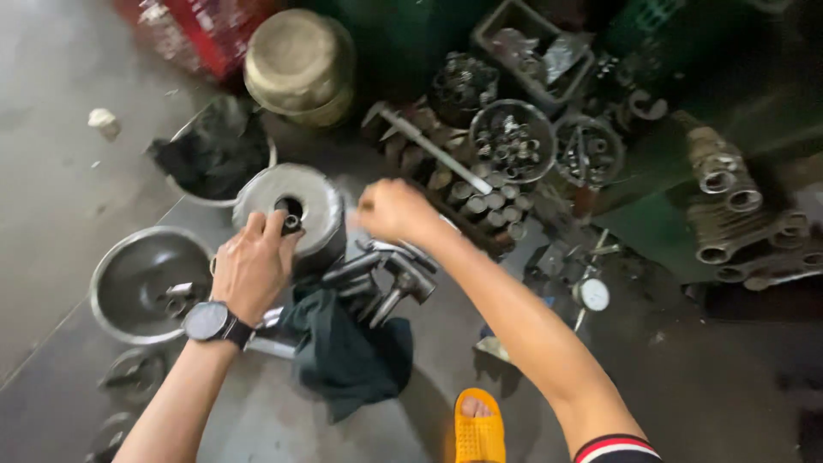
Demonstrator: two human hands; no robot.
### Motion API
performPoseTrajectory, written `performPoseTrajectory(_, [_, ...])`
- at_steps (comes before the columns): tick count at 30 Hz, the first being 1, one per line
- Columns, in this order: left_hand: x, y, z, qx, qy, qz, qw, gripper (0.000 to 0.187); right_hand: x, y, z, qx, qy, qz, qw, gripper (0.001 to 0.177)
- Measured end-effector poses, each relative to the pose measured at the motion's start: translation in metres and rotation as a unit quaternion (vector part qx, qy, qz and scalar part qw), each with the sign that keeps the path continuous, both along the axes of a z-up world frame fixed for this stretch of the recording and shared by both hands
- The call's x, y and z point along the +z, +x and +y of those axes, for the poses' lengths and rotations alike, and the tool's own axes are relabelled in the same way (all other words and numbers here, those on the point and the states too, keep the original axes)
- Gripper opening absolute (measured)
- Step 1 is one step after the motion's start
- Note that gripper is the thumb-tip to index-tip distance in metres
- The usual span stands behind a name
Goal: The person cleans various metal mechanical parts, including cylindrical rods and circular discs, using a dark cloth. They wipe the parts individually on a metal workbench, occasionally picking up additional items from a nearby container and a red tube from a shelf.
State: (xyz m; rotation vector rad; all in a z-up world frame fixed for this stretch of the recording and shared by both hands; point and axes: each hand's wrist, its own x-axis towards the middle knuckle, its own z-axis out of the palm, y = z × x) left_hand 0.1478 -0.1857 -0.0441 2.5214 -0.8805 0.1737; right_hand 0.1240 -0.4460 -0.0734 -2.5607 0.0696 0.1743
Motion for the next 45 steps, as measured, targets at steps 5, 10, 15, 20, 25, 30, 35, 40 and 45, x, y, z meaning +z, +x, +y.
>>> performPoseTrajectory(5, [-0.044, 0.049, -0.049, -0.035, 0.023, -0.046, 0.998, 0.030, -0.010, 0.073, -0.158, -0.301, -0.069, -0.112, 0.945, 0.024])
performPoseTrajectory(10, [-0.053, 0.065, -0.064, -0.030, 0.033, -0.047, 0.998, 0.034, -0.049, 0.083, -0.336, -0.417, -0.143, -0.155, 0.884, 0.019])
performPoseTrajectory(15, [-0.065, 0.082, -0.064, -0.019, 0.052, -0.023, 0.998, 0.043, -0.158, 0.082, -0.557, -0.532, 0.287, -0.247, 0.757, 0.024])
performPoseTrajectory(20, [-0.112, 0.088, -0.043, -0.026, 0.061, -0.008, 0.998, 0.052, -0.211, 0.104, -0.622, -0.531, 0.371, -0.182, 0.740, 0.027])
performPoseTrajectory(25, [-0.128, 0.090, -0.035, -0.036, 0.075, -0.001, 0.997, 0.059, -0.222, 0.136, -0.627, -0.539, 0.448, -0.140, 0.700, 0.023])
performPoseTrajectory(30, [-0.097, 0.094, -0.049, -0.032, 0.058, 0.005, 0.998, 0.063, -0.227, 0.132, -0.642, -0.545, 0.395, -0.118, 0.730, 0.035])
performPoseTrajectory(35, [-0.077, 0.099, -0.058, -0.025, 0.049, 0.050, 0.997, 0.057, -0.176, 0.132, -0.615, -0.520, 0.434, -0.286, 0.678, 0.029])
performPoseTrajectory(40, [-0.058, 0.087, -0.061, -0.031, 0.036, -0.017, 0.999, 0.051, -0.098, 0.127, -0.513, -0.483, 0.256, -0.496, 0.675, 0.015])
performPoseTrajectory(45, [-0.076, 0.061, -0.053, 0.021, 0.115, -0.160, 0.980, 0.029, -0.028, 0.099, -0.328, -0.336, 0.027, -0.474, 0.813, 0.033])
